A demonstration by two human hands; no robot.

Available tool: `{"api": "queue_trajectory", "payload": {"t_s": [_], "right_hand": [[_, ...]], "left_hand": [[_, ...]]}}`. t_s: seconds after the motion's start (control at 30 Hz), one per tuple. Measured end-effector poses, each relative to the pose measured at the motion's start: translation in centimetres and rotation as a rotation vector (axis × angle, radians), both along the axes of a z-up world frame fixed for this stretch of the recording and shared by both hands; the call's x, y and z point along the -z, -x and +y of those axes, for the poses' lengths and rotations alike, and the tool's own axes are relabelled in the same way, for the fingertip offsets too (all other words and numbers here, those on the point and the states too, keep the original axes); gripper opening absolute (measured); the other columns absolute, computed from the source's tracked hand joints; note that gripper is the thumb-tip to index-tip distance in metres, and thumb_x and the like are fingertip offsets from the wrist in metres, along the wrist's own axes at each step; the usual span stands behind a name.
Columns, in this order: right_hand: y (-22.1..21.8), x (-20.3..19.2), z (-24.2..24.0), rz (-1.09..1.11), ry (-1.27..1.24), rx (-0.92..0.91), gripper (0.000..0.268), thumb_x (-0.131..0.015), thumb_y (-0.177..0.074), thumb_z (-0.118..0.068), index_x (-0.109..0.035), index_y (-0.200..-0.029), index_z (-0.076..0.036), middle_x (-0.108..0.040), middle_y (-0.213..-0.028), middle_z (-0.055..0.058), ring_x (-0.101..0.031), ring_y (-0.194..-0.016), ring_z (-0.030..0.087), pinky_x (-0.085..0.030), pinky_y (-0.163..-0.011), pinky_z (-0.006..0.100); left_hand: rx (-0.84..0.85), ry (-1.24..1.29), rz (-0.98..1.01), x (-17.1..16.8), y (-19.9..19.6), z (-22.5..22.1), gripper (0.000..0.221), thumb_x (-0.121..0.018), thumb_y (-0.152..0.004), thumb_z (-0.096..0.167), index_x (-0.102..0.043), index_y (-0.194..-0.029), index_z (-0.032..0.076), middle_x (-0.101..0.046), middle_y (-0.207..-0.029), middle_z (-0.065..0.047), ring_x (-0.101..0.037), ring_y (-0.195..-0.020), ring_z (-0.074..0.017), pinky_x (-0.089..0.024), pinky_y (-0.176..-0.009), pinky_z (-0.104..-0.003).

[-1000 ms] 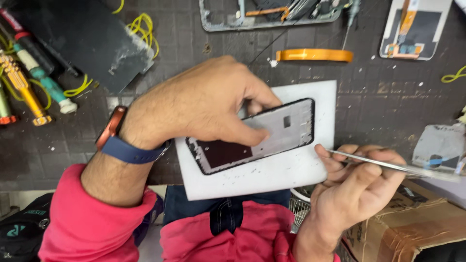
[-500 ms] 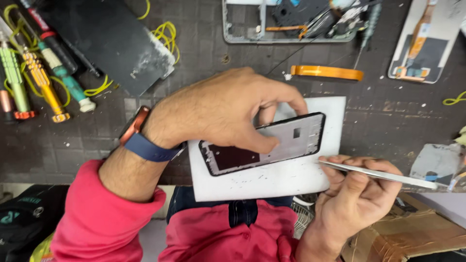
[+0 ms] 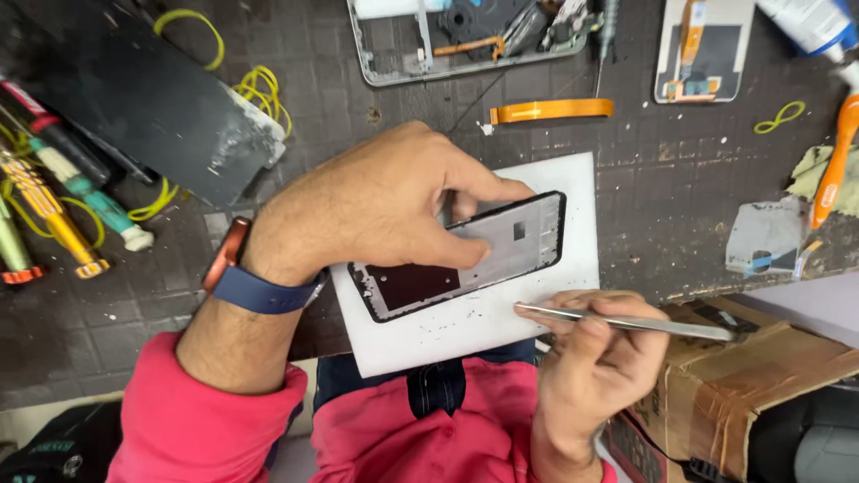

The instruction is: The person uses a metal spudger to scrape and remove residue from the inside of a smartphone frame. They then use a toothbrush to brush the interior surfaces of the frame.

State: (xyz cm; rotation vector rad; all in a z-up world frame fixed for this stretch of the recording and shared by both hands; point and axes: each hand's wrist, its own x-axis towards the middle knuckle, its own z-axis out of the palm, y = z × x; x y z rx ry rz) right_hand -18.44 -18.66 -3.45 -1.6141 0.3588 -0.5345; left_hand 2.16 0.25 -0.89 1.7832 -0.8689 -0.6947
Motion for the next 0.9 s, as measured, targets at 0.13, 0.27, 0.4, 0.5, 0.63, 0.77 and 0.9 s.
{"api": "queue_trajectory", "payload": {"t_s": [0.13, 0.27, 0.4, 0.5, 0.63, 0.77, 0.9], "right_hand": [[-1.5, 1.1, 2.0, -0.136, -0.150, 0.050, 0.022, -0.056, -0.117, -0.015, -0.041, -0.125, -0.001, -0.051, -0.107, 0.012, -0.064, -0.093, 0.020, -0.068, -0.084, 0.046], [-2.2, 0.9, 2.0, -0.147, -0.184, 0.029, 0.020, -0.053, -0.118, -0.013, -0.041, -0.127, 0.000, -0.051, -0.109, 0.014, -0.064, -0.099, 0.021, -0.068, -0.092, 0.048], [-1.8, 0.1, 1.2, -0.073, -0.159, 0.009, 0.023, -0.054, -0.115, -0.014, -0.040, -0.126, 0.000, -0.056, -0.110, 0.017, -0.067, -0.093, 0.022, -0.067, -0.092, 0.048], [-1.6, -0.4, 0.6, -0.017, 0.026, 0.014, 0.023, -0.054, -0.114, -0.014, -0.039, -0.125, 0.000, -0.059, -0.105, 0.016, -0.067, -0.093, 0.020, -0.070, -0.090, 0.048], [-1.2, 0.0, -0.1, 0.015, 0.120, 0.015, 0.021, -0.052, -0.115, -0.012, -0.039, -0.124, 0.001, -0.053, -0.111, 0.013, -0.067, -0.092, 0.021, -0.071, -0.083, 0.046], [-1.7, 0.2, 0.0, 0.036, 0.161, -0.017, 0.020, -0.051, -0.116, -0.011, -0.038, -0.124, 0.002, -0.053, -0.108, 0.013, -0.070, -0.088, 0.022, -0.068, -0.082, 0.043], [-1.6, 0.1, 0.4, 0.035, 0.224, -0.008, 0.020, -0.051, -0.117, -0.010, -0.037, -0.125, 0.003, -0.054, -0.106, 0.014, -0.069, -0.086, 0.022, -0.071, -0.080, 0.040]], "left_hand": [[-0.023, 0.064, -0.031, -0.6, 0.2, 0.5, 0.056, -0.078, -0.071, 0.026, -0.074, -0.127, 0.024, -0.069, -0.072, -0.003, -0.064, -0.054, -0.0143, -0.051, -0.052, -0.031], [-0.023, 0.049, 0.000, -1.1, 0.1, 0.8, 0.058, -0.077, -0.071, 0.026, -0.073, -0.129, 0.025, -0.070, -0.071, -0.001, -0.061, -0.053, -0.0148, -0.048, -0.049, -0.032], [0.047, 0.059, 0.024, -1.1, 0.1, 0.3, 0.059, -0.076, -0.071, 0.026, -0.073, -0.130, 0.025, -0.070, -0.072, -0.001, -0.060, -0.055, -0.0143, -0.048, -0.050, -0.031], [0.016, 0.045, 0.026, -0.9, 0.2, -0.1, 0.057, -0.076, -0.071, 0.026, -0.074, -0.128, 0.024, -0.071, -0.071, -0.001, -0.062, -0.056, -0.0143, -0.050, -0.053, -0.031], [-0.009, 0.035, -0.051, 0.1, 0.5, -0.3, 0.056, -0.079, -0.070, 0.027, -0.074, -0.126, 0.023, -0.070, -0.074, -0.003, -0.065, -0.058, -0.0145, -0.051, -0.054, -0.031], [0.002, 0.027, -0.030, 0.0, 0.2, 0.0, 0.057, -0.078, -0.070, 0.027, -0.074, -0.126, 0.024, -0.070, -0.073, -0.003, -0.064, -0.056, -0.0162, -0.051, -0.054, -0.032], [0.002, 0.024, 0.010, -0.1, 0.3, 0.0, 0.058, -0.078, -0.069, 0.026, -0.073, -0.127, 0.025, -0.070, -0.074, -0.003, -0.064, -0.055, -0.0156, -0.051, -0.051, -0.032]]}}
